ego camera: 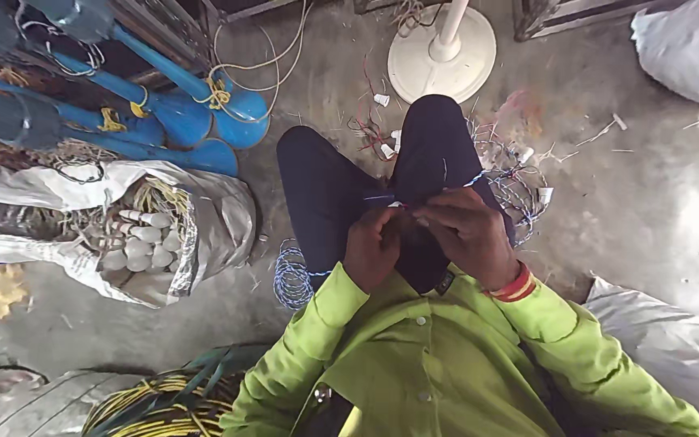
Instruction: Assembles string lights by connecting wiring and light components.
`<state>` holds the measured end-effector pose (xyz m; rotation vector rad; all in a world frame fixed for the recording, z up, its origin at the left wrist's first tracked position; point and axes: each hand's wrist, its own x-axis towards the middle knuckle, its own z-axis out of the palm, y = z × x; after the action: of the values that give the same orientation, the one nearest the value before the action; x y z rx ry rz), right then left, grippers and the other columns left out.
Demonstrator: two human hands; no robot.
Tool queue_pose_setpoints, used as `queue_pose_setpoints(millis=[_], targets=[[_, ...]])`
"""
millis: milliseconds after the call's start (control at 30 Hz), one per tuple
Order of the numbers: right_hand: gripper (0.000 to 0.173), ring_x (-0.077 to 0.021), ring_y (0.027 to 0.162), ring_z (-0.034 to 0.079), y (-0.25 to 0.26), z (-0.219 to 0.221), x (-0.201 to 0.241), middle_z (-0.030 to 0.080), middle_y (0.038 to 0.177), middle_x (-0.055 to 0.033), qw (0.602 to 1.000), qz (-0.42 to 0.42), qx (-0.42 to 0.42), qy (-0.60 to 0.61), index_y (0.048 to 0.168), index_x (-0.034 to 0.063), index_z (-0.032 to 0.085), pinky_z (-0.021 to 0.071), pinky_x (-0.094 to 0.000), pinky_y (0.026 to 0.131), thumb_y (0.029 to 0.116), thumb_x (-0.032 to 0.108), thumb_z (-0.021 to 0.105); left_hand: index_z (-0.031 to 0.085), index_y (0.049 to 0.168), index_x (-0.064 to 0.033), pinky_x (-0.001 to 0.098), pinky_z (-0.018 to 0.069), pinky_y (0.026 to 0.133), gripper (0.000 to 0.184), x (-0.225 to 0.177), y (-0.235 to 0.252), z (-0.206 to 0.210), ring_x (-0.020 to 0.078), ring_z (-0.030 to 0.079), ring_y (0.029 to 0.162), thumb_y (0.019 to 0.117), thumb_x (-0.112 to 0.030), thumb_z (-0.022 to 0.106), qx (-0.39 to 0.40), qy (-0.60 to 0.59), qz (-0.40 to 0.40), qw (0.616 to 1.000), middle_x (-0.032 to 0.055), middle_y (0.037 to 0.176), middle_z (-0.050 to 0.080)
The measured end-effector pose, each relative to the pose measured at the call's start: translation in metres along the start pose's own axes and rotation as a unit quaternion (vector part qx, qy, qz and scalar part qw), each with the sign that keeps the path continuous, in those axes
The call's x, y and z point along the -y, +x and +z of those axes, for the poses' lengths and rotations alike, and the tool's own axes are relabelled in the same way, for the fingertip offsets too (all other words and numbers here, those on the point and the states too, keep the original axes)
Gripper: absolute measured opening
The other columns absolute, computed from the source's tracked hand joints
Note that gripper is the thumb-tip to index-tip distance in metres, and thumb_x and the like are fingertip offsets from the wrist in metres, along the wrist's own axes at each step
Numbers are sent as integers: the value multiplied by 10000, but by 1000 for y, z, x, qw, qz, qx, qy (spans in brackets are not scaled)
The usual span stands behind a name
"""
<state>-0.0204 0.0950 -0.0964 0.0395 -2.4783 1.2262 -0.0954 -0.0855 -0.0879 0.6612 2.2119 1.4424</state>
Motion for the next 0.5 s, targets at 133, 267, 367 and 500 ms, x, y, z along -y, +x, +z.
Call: queue_pose_setpoints(millis=[133, 267, 367, 500], targets=[[185, -215, 1030, 690, -5, 1, 1, 760, 1012, -92, 1000, -6, -1, 11, 1003, 57, 802, 512, -391, 1006, 974, 123, 632, 702, 1102, -6, 314, 592, 784, 167, 1, -4, -2, 112, 686, 872, 1005, -107, 610, 30, -40, -34, 998, 81, 999, 711], [163, -201, 1026, 680, -10, 3, 2, 755, 1002, -74, 1000, 9, 1, 19, 997, 70, 807, 520, -377, 980, 955, 121, 658, 693, 1094, -8, 330, 572, 758, 184, 4, -6, 0, 119, 663, 848, 1016, -140, 592, 50, -59, -74, 994, 77, 986, 694], [169, -215, 1021, 688, -11, 5, 3, 759, 1005, -87, 1000, 10, -5, 3, 1054, 61, 801, 540, -369, 954, 954, 128, 683, 690, 1106, -3, 298, 563, 720, 185, 5, -6, 0, 95, 648, 792, 1010, -136, 607, 61, -128, -124, 982, 59, 943, 697], [150, -219, 1007, 659, -3, 6, 2, 723, 1006, -100, 1000, 14, 9, -23, 1027, 85, 804, 533, -350, 913, 962, 136, 679, 700, 1048, -44, 262, 558, 678, 137, 2, 1, -7, 70, 627, 713, 1001, -129, 602, 80, -280, -242, 926, 1, 844, 684]])
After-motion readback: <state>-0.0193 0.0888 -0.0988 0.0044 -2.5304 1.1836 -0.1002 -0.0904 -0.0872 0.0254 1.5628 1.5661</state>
